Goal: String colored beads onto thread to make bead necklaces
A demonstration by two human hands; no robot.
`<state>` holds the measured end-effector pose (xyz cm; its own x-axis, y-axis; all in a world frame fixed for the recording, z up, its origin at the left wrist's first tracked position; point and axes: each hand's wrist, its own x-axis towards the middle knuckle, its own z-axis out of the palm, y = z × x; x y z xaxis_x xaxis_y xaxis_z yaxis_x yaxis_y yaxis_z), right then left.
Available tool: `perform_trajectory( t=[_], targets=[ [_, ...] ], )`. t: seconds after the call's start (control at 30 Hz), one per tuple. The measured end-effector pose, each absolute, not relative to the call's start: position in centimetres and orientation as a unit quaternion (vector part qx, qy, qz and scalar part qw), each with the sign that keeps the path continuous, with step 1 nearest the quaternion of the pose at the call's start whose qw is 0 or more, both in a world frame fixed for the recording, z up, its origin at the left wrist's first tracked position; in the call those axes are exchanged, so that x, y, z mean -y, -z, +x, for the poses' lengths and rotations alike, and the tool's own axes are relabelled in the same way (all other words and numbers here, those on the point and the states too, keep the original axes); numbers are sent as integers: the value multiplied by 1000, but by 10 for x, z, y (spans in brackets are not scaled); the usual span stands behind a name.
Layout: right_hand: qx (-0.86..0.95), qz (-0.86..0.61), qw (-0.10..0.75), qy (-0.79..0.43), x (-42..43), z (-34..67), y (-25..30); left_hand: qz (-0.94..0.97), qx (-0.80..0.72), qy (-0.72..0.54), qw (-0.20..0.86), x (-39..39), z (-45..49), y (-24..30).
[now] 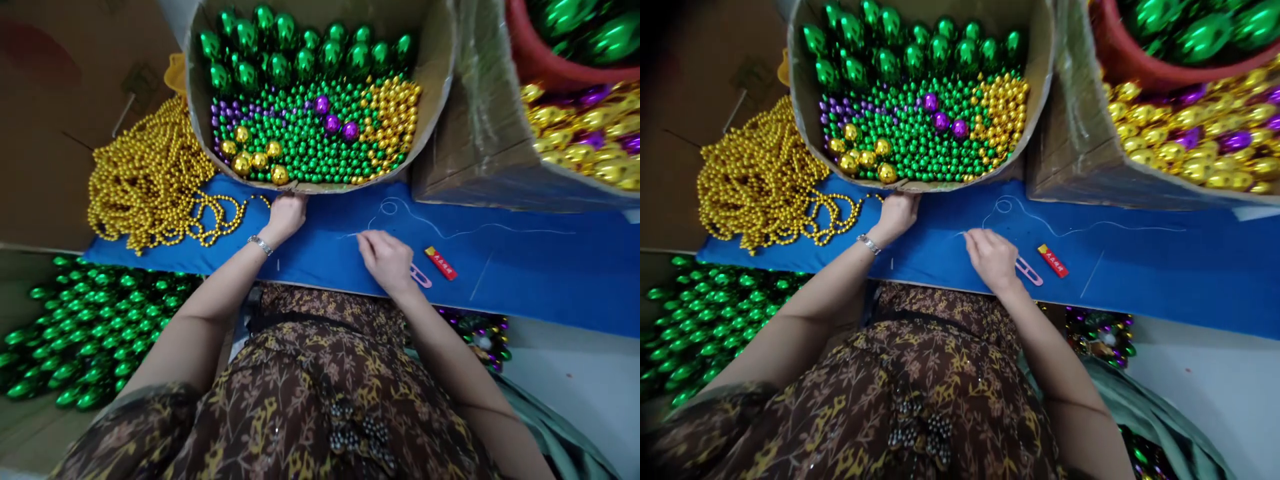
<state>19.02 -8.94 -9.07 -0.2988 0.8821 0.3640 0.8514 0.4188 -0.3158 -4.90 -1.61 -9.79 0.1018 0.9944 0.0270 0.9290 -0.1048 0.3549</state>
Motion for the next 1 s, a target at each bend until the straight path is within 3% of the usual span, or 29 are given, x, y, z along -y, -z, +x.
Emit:
perform_trajectory(
  t=[0.07, 0.2, 0.27, 0.43, 1.0],
  targets=[
    [784, -549, 290, -23, 86, 191, 85, 670, -662, -226, 247, 33, -47, 90],
    [790, -516, 329, 40, 83, 179, 76, 406, -581, -384, 592, 75, -31, 73],
    [820, -467, 320, 90, 87, 168, 75, 278, -537, -419, 677, 91, -23, 68],
    [870, -365, 290, 161, 105, 145, 87, 139, -491, -484, 710, 105, -13, 70],
    [876, -413, 220, 116, 114, 149, 105, 103, -509, -436, 735, 108, -12, 77]
  ],
)
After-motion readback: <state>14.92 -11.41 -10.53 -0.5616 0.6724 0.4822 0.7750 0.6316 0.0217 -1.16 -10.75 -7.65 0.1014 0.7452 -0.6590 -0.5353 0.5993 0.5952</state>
